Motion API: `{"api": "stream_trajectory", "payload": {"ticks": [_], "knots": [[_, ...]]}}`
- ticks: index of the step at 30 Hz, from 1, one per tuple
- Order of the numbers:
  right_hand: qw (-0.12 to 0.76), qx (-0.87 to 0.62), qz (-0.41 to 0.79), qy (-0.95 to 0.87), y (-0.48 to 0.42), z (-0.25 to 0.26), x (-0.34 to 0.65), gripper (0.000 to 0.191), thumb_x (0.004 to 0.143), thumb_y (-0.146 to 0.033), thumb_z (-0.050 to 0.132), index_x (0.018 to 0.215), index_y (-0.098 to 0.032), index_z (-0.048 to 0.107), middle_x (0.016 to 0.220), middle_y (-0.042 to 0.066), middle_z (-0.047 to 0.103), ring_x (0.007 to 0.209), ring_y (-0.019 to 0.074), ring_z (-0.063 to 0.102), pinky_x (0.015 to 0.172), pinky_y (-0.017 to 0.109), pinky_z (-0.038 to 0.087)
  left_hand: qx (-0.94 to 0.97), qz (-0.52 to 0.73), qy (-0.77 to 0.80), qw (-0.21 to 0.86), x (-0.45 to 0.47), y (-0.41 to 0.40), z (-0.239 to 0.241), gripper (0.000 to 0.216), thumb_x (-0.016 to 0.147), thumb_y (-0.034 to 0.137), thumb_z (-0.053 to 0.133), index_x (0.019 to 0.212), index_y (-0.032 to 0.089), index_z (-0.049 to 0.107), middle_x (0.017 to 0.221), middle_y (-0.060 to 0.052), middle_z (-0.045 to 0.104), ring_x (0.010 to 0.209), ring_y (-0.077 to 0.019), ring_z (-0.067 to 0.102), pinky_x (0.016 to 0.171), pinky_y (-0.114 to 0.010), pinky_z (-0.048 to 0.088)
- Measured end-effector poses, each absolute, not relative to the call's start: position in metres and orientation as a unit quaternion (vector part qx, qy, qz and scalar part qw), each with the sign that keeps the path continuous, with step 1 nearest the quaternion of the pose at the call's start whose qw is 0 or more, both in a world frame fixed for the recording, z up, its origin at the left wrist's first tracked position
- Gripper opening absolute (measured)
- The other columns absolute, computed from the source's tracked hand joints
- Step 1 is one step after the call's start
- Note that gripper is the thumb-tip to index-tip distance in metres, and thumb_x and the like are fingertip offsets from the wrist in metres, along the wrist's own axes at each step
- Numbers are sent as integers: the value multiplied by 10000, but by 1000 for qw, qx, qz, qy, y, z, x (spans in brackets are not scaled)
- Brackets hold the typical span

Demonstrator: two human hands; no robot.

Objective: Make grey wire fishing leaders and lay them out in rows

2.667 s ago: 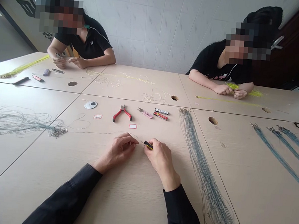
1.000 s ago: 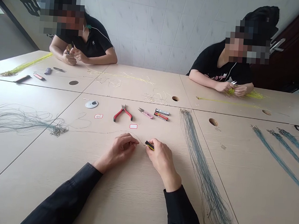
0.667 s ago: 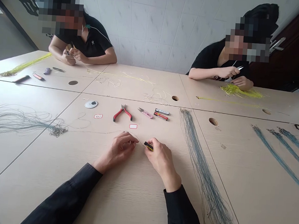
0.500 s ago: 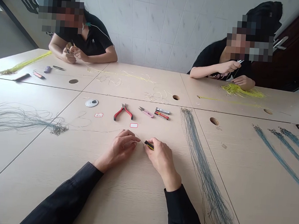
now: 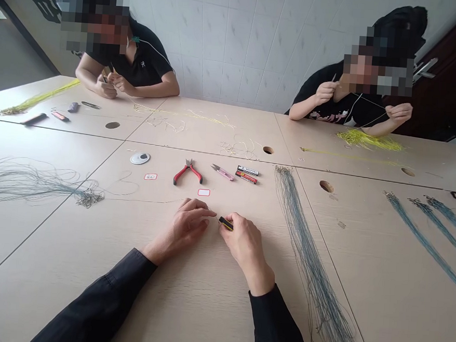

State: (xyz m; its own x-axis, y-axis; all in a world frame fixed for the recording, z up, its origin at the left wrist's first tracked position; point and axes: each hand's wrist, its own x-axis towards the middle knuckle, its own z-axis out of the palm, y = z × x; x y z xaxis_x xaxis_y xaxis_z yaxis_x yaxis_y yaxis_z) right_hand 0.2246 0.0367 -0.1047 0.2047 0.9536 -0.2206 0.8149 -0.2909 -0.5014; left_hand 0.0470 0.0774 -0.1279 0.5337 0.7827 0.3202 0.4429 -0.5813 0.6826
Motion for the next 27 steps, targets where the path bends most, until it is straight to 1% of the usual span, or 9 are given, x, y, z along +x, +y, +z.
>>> {"api": "stream_trajectory", "payload": {"ticks": [2, 4, 7, 12, 17, 20, 22, 24, 27], "knots": [[138, -756, 264, -583, 36, -103, 224, 209, 860, -324, 568, 999, -231, 693, 965, 40, 734, 856, 190, 669, 684, 253, 419, 851, 291, 362, 245, 47, 77, -128, 370, 843, 99, 540, 1112, 294, 703, 1151, -64, 586, 1076, -235, 494, 953, -408, 438], [133, -751, 274, -586, 36, -101, 224, 189, 856, -315, 562, 965, -234, 694, 918, 26, 734, 793, 174, 656, 645, 245, 393, 861, 274, 359, 231, 47, 76, -128, 352, 849, 105, 537, 1060, 316, 724, 1184, -55, 575, 1104, -242, 482, 962, -419, 429], [122, -751, 277, -587, 35, -99, 224, 174, 842, -305, 563, 941, -231, 685, 889, 15, 727, 747, 161, 631, 618, 242, 360, 862, 272, 362, 229, 47, 75, -129, 325, 850, 105, 532, 1012, 304, 731, 1167, -50, 580, 1093, -233, 487, 957, -408, 429], [119, -742, 268, -603, 34, -100, 223, 150, 818, -296, 553, 892, -234, 667, 798, 3, 702, 677, 150, 580, 601, 248, 320, 863, 270, 362, 229, 48, 76, -126, 328, 854, 128, 549, 1094, 296, 698, 1174, -52, 578, 1066, -224, 492, 947, -397, 433], [136, -711, 299, -622, 32, -100, 221, 149, 815, -324, 543, 845, -226, 651, 746, -9, 672, 647, 141, 542, 582, 246, 304, 861, 271, 362, 232, 48, 75, -125, 209, 858, 175, 584, 992, 270, 713, 1150, -51, 593, 1049, -221, 501, 933, -387, 433], [160, -699, 317, -620, 32, -103, 222, 150, 809, -328, 548, 834, -217, 646, 731, -13, 656, 635, 137, 522, 567, 242, 304, 861, 275, 355, 240, 48, 75, -127, 116, 842, 184, 613, 883, 239, 706, 1098, -51, 617, 1016, -218, 513, 910, -382, 431], [186, -690, 332, -615, 32, -106, 224, 149, 809, -323, 552, 827, -207, 643, 729, -13, 647, 638, 136, 520, 564, 239, 313, 858, 283, 349, 249, 47, 76, -127, 96, 836, 179, 618, 857, 231, 697, 1052, -50, 633, 991, -212, 523, 899, -379, 428], [239, -669, 356, -607, 33, -110, 226, 170, 830, -337, 549, 839, -193, 640, 752, -6, 647, 668, 138, 536, 585, 232, 348, 850, 293, 351, 262, 48, 77, -128, 102, 840, 168, 608, 851, 228, 689, 998, -43, 646, 958, -204, 530, 885, -372, 429], [322, -637, 383, -586, 34, -114, 228, 233, 865, -382, 548, 897, -174, 648, 832, 10, 663, 749, 147, 570, 664, 228, 406, 822, 321, 371, 289, 48, 77, -127, 106, 851, 161, 590, 843, 220, 677, 934, -32, 656, 927, -191, 534, 858, -349, 439]]}}
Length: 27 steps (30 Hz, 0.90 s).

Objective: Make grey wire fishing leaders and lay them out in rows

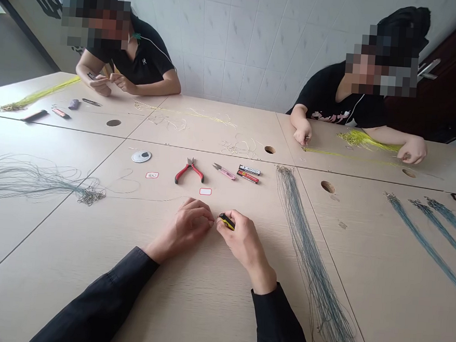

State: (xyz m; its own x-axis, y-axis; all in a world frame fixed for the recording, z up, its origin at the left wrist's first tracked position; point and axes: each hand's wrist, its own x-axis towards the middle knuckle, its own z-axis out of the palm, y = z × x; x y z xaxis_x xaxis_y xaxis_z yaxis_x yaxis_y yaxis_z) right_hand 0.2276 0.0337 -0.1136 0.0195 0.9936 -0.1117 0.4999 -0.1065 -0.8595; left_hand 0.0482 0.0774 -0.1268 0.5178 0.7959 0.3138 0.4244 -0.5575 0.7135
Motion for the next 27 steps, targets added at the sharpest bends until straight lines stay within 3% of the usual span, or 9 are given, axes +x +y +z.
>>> {"api": "stream_trajectory", "payload": {"ticks": [13, 23, 27], "knots": [[365, -618, 396, -573, 32, -109, 223, 305, 891, -444, 538, 829, -159, 628, 764, 3, 593, 711, 138, 498, 642, 224, 383, 795, 335, 377, 337, 48, 77, -121, 91, 859, 191, 592, 844, 217, 677, 861, -19, 667, 867, -183, 542, 820, -337, 441], [373, -622, 398, -562, 33, -110, 222, 316, 882, -449, 546, 767, -157, 581, 671, -25, 455, 624, 108, 380, 569, 223, 324, 794, 345, 376, 331, 48, 78, -120, 80, 863, 217, 567, 843, 213, 644, 872, -28, 669, 860, -188, 560, 817, -348, 442], [375, -618, 398, -565, 33, -109, 221, 310, 883, -444, 549, 780, -156, 598, 691, -14, 516, 646, 117, 435, 589, 226, 351, 789, 341, 380, 340, 48, 77, -117, 101, 871, 223, 560, 804, 205, 634, 865, -29, 669, 851, -184, 561, 817, -349, 441]]}}
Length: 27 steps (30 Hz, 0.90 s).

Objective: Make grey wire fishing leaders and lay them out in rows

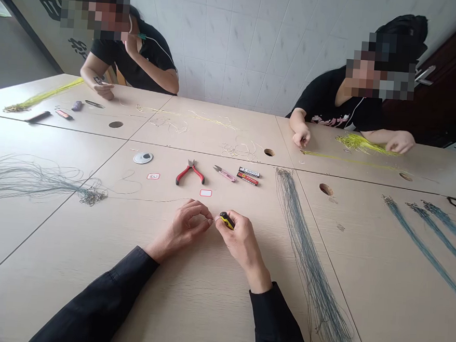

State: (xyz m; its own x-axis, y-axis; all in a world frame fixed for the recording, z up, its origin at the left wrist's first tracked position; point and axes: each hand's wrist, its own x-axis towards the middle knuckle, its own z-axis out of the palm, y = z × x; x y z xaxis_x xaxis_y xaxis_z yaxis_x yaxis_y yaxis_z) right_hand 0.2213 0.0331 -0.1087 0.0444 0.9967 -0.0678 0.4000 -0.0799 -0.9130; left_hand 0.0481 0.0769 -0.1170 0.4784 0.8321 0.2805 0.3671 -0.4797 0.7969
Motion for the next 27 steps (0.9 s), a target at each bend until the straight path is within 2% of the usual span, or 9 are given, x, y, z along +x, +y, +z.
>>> {"api": "stream_trajectory", "payload": {"ticks": [3, 5, 13, 18, 23, 27], "knots": [[384, -609, 402, -567, 34, -108, 221, 287, 868, -429, 566, 892, -156, 650, 809, 16, 622, 742, 148, 533, 662, 234, 409, 784, 345, 385, 343, 48, 76, -116, 100, 872, 220, 566, 803, 205, 637, 862, -25, 665, 853, -181, 564, 815, -343, 442], [380, -608, 404, -568, 34, -109, 221, 291, 858, -425, 574, 925, -157, 666, 826, 21, 642, 756, 157, 555, 676, 239, 423, 781, 351, 387, 342, 48, 76, -117, 95, 872, 228, 574, 802, 204, 634, 861, -27, 664, 852, -181, 567, 809, -339, 443], [379, -598, 404, -579, 34, -110, 221, 264, 875, -409, 566, 871, -160, 653, 792, 10, 630, 730, 139, 538, 659, 228, 406, 785, 345, 384, 343, 49, 76, -118, 104, 871, 236, 580, 789, 203, 634, 838, -23, 665, 834, -179, 564, 820, -345, 438], [391, -600, 380, -585, 34, -108, 221, 285, 888, -423, 557, 985, -170, 642, 835, 12, 642, 727, 137, 541, 654, 230, 405, 783, 348, 383, 344, 48, 76, -116, 103, 873, 219, 570, 789, 200, 627, 834, -18, 666, 825, -170, 566, 838, -341, 432], [394, -581, 384, -600, 35, -108, 222, 291, 906, -438, 530, 901, -171, 644, 886, 32, 661, 811, 159, 569, 718, 238, 424, 782, 347, 379, 352, 48, 76, -116, 102, 868, 216, 569, 789, 205, 633, 830, -17, 665, 832, -173, 567, 847, -345, 435], [389, -588, 380, -599, 35, -107, 221, 307, 906, -457, 524, 927, -173, 638, 861, 27, 651, 764, 154, 557, 690, 239, 425, 780, 347, 381, 354, 48, 76, -116, 104, 865, 216, 565, 785, 206, 630, 827, -16, 666, 835, -176, 564, 842, -347, 437]]}}
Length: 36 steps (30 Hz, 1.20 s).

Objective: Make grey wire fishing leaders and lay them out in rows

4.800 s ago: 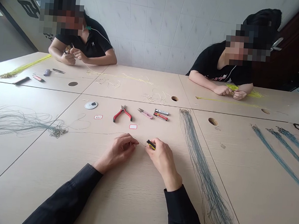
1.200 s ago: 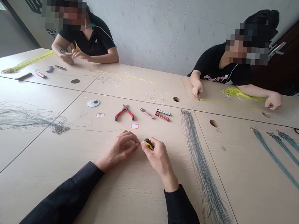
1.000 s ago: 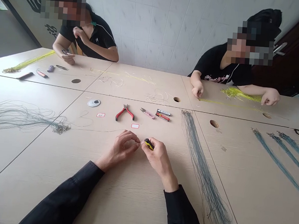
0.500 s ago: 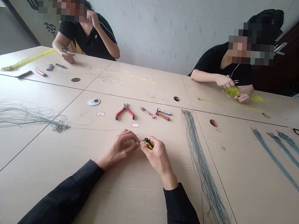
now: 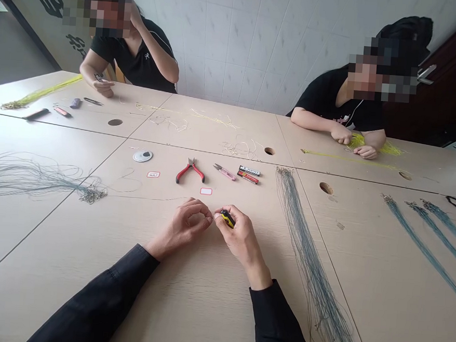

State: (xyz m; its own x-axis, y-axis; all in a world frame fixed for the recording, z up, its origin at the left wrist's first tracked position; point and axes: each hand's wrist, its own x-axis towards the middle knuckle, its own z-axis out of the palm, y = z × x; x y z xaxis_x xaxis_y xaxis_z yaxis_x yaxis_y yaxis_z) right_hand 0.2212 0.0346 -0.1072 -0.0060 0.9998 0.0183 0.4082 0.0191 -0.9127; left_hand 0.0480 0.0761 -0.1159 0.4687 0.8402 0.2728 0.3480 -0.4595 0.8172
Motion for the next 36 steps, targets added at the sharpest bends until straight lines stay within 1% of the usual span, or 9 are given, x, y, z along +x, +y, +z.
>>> {"api": "stream_trajectory", "payload": {"ticks": [5, 9, 13, 16, 20, 24, 29, 31, 36], "knots": [[385, -586, 381, -602, 34, -107, 221, 317, 912, -463, 512, 883, -172, 634, 860, 29, 649, 783, 157, 558, 714, 239, 427, 781, 348, 381, 351, 48, 76, -116, 104, 857, 213, 560, 772, 206, 621, 813, -19, 666, 829, -182, 558, 833, -354, 443], [392, -591, 372, -599, 34, -107, 222, 308, 908, -459, 530, 952, -174, 638, 841, 13, 634, 711, 135, 523, 655, 229, 407, 781, 346, 384, 351, 48, 76, -115, 100, 849, 206, 561, 766, 205, 616, 793, -15, 657, 815, -179, 550, 808, -342, 445], [389, -587, 371, -605, 34, -107, 222, 305, 911, -460, 530, 935, -175, 636, 823, 12, 626, 680, 129, 498, 630, 229, 393, 781, 343, 384, 353, 47, 75, -114, 94, 845, 201, 563, 769, 204, 618, 791, -14, 653, 827, -179, 546, 802, -336, 448], [386, -594, 370, -601, 33, -105, 221, 320, 905, -472, 535, 989, -182, 641, 789, 3, 614, 625, 122, 464, 590, 228, 377, 781, 343, 378, 361, 47, 75, -113, 96, 848, 209, 556, 772, 203, 615, 799, -18, 658, 823, -181, 548, 815, -348, 450], [386, -582, 383, -605, 33, -104, 221, 320, 906, -473, 523, 900, -175, 642, 825, 17, 626, 697, 136, 502, 644, 228, 398, 779, 343, 376, 367, 47, 75, -113, 101, 841, 209, 548, 760, 204, 607, 797, -23, 654, 815, -186, 547, 807, -352, 450], [371, -604, 400, -580, 33, -106, 221, 343, 899, -486, 512, 804, -168, 598, 704, -7, 522, 641, 126, 426, 587, 227, 354, 775, 348, 379, 367, 47, 75, -114, 100, 837, 184, 548, 752, 203, 598, 798, -12, 644, 807, -173, 555, 809, -336, 448], [378, -601, 417, -567, 33, -108, 220, 351, 886, -463, 536, 691, -178, 471, 633, -31, 358, 600, 105, 303, 537, 225, 283, 773, 355, 382, 362, 47, 74, -114, 88, 844, 178, 550, 776, 196, 603, 837, -18, 645, 831, -168, 563, 800, -320, 447], [376, -597, 420, -571, 33, -107, 220, 336, 891, -450, 530, 702, -176, 482, 644, -28, 362, 609, 108, 307, 543, 224, 288, 775, 353, 379, 363, 47, 75, -114, 96, 852, 179, 544, 776, 197, 602, 833, -15, 647, 826, -166, 563, 809, -321, 444], [368, -590, 415, -587, 33, -107, 220, 298, 902, -431, 525, 787, -162, 577, 697, -14, 452, 650, 119, 371, 594, 223, 330, 768, 353, 383, 373, 47, 75, -113, 125, 871, 191, 532, 762, 196, 592, 814, -10, 638, 808, -161, 555, 802, -320, 435]]}}
